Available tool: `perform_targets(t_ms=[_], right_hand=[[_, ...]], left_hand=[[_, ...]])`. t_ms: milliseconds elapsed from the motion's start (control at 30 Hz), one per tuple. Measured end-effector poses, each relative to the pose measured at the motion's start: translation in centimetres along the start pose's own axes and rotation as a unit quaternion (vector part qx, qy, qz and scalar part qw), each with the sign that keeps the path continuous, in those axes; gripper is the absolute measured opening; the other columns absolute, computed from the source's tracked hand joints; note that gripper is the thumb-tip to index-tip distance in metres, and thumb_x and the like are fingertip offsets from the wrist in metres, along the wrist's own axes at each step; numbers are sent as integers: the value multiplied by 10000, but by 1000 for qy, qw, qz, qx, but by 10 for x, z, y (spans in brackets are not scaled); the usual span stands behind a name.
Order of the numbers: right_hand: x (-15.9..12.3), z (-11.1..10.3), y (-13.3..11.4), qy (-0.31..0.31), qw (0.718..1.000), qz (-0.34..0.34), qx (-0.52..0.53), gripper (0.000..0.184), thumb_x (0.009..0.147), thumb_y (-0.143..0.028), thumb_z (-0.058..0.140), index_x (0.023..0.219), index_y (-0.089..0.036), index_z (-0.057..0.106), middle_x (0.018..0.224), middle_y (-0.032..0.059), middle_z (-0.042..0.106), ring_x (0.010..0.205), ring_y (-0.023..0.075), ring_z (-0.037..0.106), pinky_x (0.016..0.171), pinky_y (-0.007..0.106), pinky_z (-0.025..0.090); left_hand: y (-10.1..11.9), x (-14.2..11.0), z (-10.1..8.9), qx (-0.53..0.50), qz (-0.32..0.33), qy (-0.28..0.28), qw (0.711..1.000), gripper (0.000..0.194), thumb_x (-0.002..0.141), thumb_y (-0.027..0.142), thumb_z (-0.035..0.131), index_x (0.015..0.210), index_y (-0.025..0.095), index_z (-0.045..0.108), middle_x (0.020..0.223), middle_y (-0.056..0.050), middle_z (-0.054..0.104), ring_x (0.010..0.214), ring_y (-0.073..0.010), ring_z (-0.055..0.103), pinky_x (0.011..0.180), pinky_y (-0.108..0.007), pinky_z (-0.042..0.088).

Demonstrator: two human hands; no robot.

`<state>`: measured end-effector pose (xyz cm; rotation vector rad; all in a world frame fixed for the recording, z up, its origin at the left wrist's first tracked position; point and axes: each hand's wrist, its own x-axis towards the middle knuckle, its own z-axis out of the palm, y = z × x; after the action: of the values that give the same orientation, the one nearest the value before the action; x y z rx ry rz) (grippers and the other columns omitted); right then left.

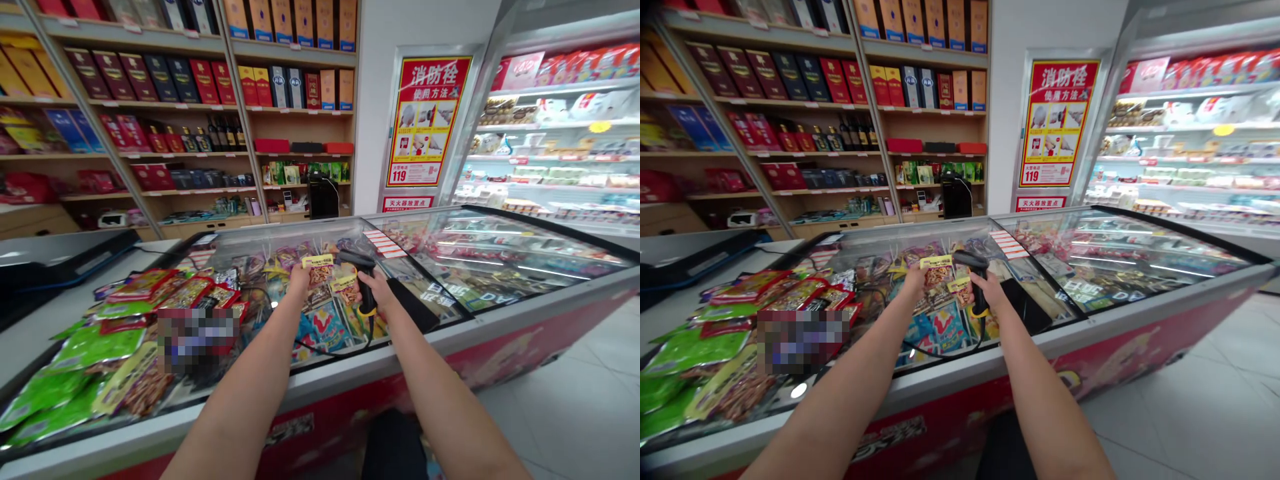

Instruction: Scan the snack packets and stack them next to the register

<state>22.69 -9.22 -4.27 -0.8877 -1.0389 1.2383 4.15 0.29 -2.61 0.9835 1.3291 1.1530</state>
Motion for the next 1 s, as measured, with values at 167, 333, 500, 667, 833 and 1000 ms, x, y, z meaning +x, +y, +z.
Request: perform_targets(t_ms=[167, 333, 500, 667, 833, 1000], right_hand=[[-1, 0, 1, -30, 999, 22, -34, 425, 693, -491, 793, 921, -188, 602, 563, -45, 610, 408, 133, 558, 431, 299, 540], [-4, 2, -1, -40, 996, 35, -68, 427, 700, -500, 784, 919, -190, 589, 557, -49, 610, 404, 125, 549, 416, 281, 520], [-5, 3, -4, -41, 995, 34, -90, 447, 676, -541, 777, 857, -201, 550, 542, -57, 603, 390, 121, 543, 393, 266, 500], [-8, 4, -9, -38, 993, 42, -103, 445, 659, -545, 785, 789, -207, 527, 536, -61, 600, 375, 108, 539, 389, 243, 485], [-10, 4, -11, -51, 990, 53, -118, 432, 656, -545, 782, 774, -198, 554, 521, -47, 591, 383, 111, 541, 387, 232, 471], [-11, 6, -10, -42, 991, 61, -112, 454, 645, -537, 788, 863, -197, 581, 539, -45, 609, 374, 118, 538, 362, 227, 452]], left_hand=[[-12, 11, 0, -92, 56, -52, 993, 315, 724, 103, 659, 1031, 172, 654, 971, -79, 775, 898, -215, 743, 807, -369, 604], [-20, 24, 6, -86, 180, 0, 980, 257, 662, 172, 729, 912, 152, 671, 950, -76, 771, 970, -223, 719, 889, -353, 562], [-21, 36, 2, -136, 207, 63, 967, 209, 618, 221, 759, 773, 161, 632, 714, -4, 695, 741, -178, 686, 752, -310, 550], [-22, 41, -1, -149, 222, 96, 959, 159, 640, 200, 714, 760, 167, 616, 609, 49, 608, 607, -121, 599, 646, -249, 502], [-24, 44, 0, -160, 220, 76, 959, 195, 645, 236, 735, 768, 168, 600, 606, 60, 583, 594, -114, 594, 634, -255, 521], [-24, 46, 1, -135, 230, 95, 959, 199, 644, 235, 743, 733, 178, 575, 582, 65, 566, 586, -114, 591, 634, -254, 525]])
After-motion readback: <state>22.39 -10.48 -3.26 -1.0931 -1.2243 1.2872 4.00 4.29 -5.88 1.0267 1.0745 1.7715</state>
